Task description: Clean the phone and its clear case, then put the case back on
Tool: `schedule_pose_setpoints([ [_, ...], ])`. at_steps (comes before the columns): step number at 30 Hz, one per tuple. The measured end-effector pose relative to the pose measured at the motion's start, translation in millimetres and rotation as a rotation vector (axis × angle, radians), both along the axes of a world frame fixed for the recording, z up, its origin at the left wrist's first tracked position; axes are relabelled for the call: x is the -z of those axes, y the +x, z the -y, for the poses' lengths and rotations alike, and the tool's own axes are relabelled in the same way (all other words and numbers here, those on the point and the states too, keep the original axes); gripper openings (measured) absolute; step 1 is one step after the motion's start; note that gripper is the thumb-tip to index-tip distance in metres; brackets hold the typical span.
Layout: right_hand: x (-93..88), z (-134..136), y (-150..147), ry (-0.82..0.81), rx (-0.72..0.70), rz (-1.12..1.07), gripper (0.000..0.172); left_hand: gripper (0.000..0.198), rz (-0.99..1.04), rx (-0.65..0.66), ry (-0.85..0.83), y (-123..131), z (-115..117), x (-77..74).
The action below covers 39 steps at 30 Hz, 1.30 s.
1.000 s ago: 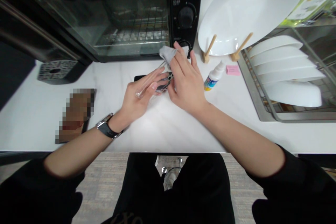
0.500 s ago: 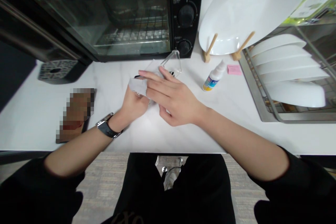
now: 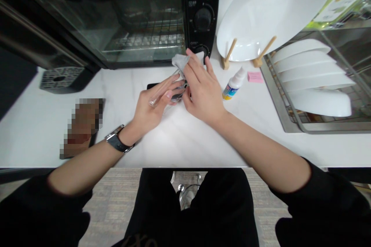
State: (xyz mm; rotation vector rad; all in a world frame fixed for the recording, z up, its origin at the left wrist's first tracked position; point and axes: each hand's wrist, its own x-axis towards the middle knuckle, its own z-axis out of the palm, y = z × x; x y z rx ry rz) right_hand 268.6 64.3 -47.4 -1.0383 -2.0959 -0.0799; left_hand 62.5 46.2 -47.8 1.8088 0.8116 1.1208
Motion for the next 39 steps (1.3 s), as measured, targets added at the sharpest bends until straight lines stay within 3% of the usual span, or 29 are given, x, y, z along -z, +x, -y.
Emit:
schedule_pose_setpoints([
  [5, 0.4, -1, 2, -0.001, -0.061, -0.006, 0.080, 0.050, -0.023, -0.012, 0.024, 0, 0, -1.4],
  [11, -7.7, 17, -7, 0.006, -0.306, 0.061, 0.077, 0.026, -0.229, -0.185, 0.275, -3, -6, -1.2],
  [14, -9.2, 25, -12, 0.039, -0.425, 0.084, 0.074, 0.014, -0.209, -0.185, 0.314, -6, -11, 4.7],
  [17, -8.9, 26, -13, 0.022, -0.458, 0.078, 0.072, 0.018, -0.209, -0.173, 0.329, -7, -13, 8.5],
  [22, -7.9, 20, -12, -0.001, -0.391, 0.093, 0.074, 0.013, -0.207, -0.212, 0.344, -4, -11, 4.8],
  [25, -5.6, 14, -9, 0.013, -0.282, 0.086, 0.076, 0.023, -0.214, -0.211, 0.318, -2, -9, -0.2],
  [33, 0.9, 3, -3, -0.012, 0.010, 0.036, 0.076, 0.055, -0.033, -0.016, 0.043, 0, -3, 1.1],
  [36, 1.2, 2, -3, -0.018, 0.031, 0.031, 0.076, 0.056, -0.028, -0.007, 0.006, -1, -2, 2.0],
  [39, 0.6, 2, -1, 0.008, -0.036, 0.017, 0.078, 0.054, -0.037, -0.015, 0.037, -1, -3, 0.6],
])
